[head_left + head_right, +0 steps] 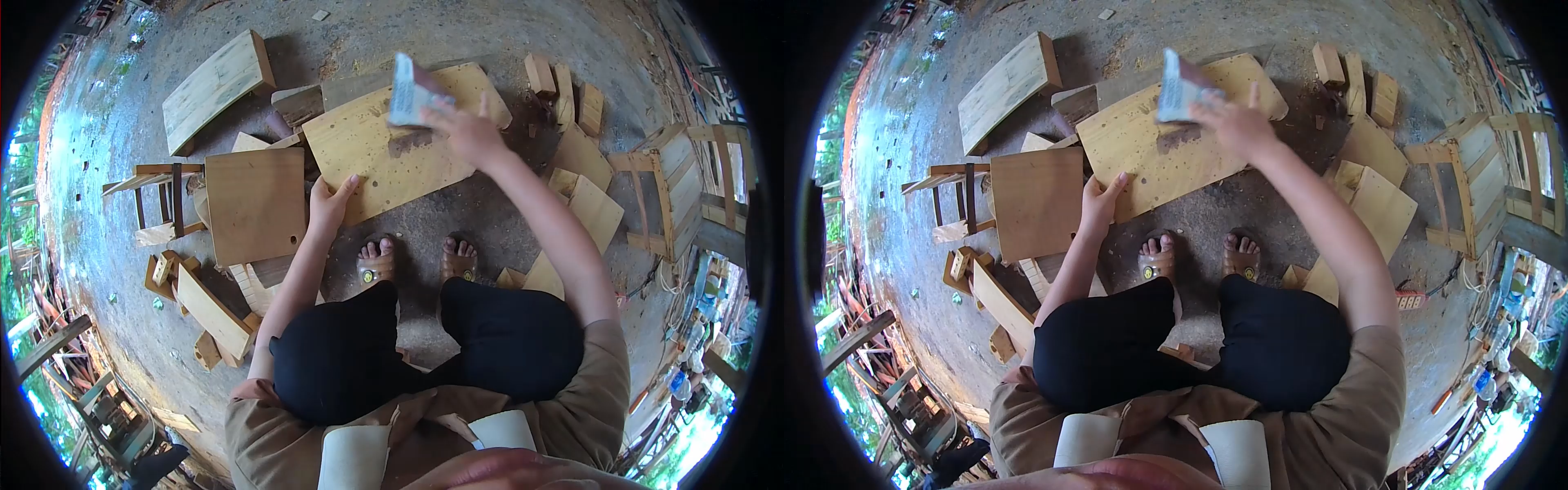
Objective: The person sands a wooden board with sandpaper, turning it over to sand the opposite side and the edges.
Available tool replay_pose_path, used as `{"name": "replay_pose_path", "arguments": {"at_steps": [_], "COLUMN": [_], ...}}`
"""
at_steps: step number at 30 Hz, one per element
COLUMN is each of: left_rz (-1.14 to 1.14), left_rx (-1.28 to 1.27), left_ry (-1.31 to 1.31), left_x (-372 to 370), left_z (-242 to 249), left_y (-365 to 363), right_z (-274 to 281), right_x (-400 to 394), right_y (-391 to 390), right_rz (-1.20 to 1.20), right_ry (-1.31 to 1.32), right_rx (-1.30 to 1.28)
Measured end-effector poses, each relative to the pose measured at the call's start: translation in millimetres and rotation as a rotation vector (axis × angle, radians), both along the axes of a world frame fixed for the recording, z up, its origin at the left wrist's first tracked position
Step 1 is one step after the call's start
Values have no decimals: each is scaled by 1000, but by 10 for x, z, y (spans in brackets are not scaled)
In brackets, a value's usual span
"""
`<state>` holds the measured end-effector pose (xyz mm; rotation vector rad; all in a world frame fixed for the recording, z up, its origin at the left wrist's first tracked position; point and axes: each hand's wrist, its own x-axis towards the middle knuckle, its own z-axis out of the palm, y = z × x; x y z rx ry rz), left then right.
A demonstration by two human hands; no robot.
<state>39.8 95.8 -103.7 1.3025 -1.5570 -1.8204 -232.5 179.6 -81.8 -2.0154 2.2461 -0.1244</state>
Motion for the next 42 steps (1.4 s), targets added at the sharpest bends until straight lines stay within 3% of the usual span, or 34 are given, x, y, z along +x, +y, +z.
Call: {"name": "replay_pose_path", "arguments": {"at_steps": [3, 5, 9, 11, 13, 15, 17, 19, 21, 23, 25, 32, 34, 35, 37, 38, 41, 42], "left_rz": [6, 1, 17, 15, 12, 6, 0, -5, -9, -9, -3, 8, 21, 25, 20, 31, 26, 22], "left_rx": [1, -7, -46, -8, -9, -20, -45, -43, -37, -76, -52, -110, -144, -167, -166, -140, -107, -137], "left_ry": [9, -9, -27, -12, -5, 6, -38, -34, -33, 20, 26, 56, 76, 99, 101, 121, 165, 196], "left_x": [-7, -12, -27, -21, -15, -13, -10, -14, -14, -7, 13, 3, 5, 19, 17, 17, -36, -40], "left_z": [-6, 17, 24, 24, 12, 18, 22, 48, 36, -17, -63, -27, -18, -15, 91, 152, 367, 420], "left_y": [-9, -11, -1, -3, 0, -19, -6, -4, -7, -1, -13, 45, 53, 62, 56, 57, 75, 86], "right_z": [99, 68, 250, 144, 102, 147, 151, 184, 242, 13, -101, 15, -7, -9, 105, 66, 176, 260], "right_x": [-341, -543, -156, 19, -58, -300, -677, -817, -863, -910, -922, -956, -885, -869, -827, -871, -844, -792], "right_y": [-124, -158, -193, -181, -174, -182, -106, -16, 131, 277, 321, 416, 427, 440, 492, 540, 527, 514], "right_rz": [-202, -502, -293, -23, 42, -129, -343, -396, -528, -464, -493, -633, -988, -985, -1089, -1030, -1091, -977], "right_ry": [109, -17, 63, -39, -37, 66, -76, -198, -247, -164, -324, -556, -1247, -1252, -1658, -1721, -1462, -1265], "right_rx": [65, 75, 67, 89, 82, 28, 38, -53, 83, -59, -351, -355, -546, -544, -699, -700, -677, -643]}}
